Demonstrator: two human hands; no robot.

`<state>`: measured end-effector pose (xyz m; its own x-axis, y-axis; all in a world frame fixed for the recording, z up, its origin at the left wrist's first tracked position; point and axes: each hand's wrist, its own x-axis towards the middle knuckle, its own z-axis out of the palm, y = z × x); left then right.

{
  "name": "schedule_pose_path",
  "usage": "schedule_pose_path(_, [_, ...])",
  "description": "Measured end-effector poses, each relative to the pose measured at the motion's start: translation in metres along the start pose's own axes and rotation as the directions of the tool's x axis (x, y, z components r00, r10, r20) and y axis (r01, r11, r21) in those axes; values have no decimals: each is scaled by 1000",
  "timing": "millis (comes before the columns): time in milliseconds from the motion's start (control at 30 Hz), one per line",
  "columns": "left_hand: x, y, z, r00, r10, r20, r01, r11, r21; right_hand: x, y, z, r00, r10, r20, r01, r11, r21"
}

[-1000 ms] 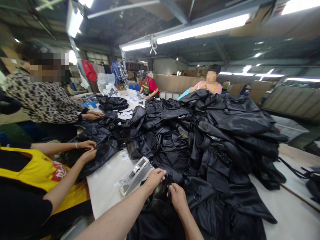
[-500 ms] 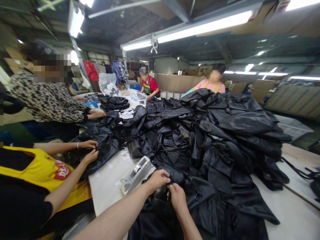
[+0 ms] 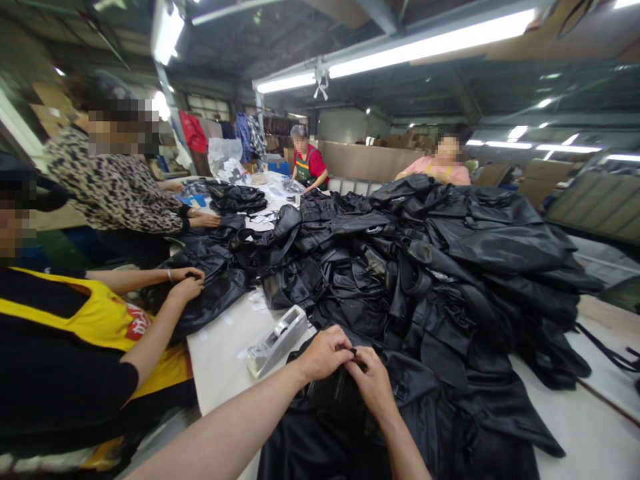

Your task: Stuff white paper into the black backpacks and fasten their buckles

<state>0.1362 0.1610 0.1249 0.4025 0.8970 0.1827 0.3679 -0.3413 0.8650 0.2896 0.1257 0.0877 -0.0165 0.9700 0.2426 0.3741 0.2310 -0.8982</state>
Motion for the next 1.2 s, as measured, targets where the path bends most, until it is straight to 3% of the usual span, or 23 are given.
schedule_pose_path(67, [-5, 3, -2, 1000, 23, -10, -23, 1000, 3, 0, -7, 1, 999, -38, -7, 38, 999, -12])
schedule_pose_path(133, [-12, 0, -3, 991, -95, -90, 91, 995, -48, -4, -8, 1, 999, -3, -43, 2, 1000, -7])
schedule_pose_path(233, [-22, -9, 0, 889, -445, -111, 423, 889, -178, -16, 0, 1, 978, 189, -88, -184, 981, 68])
schedule_pose_path(333, [-29, -16, 6, 792, -611, -6, 595, 774, -218, -32, 9, 5, 951, 293, -97, -278, 950, 143])
schedule_pose_path(533, [-21, -19, 21, 740, -671, 54, 658, 704, -268, -55, 18, 21, 986, 0, -166, -4, 1000, -21])
schedule_pose_path(733, [-5, -25, 28, 690, -718, 95, 711, 647, -275, -62, 28, 23, 975, -189, -120, 154, 956, -250])
schedule_pose_path(1200, [6, -34, 31, 687, -725, 49, 725, 679, -115, -67, 45, 23, 937, -347, 24, 313, 810, -497])
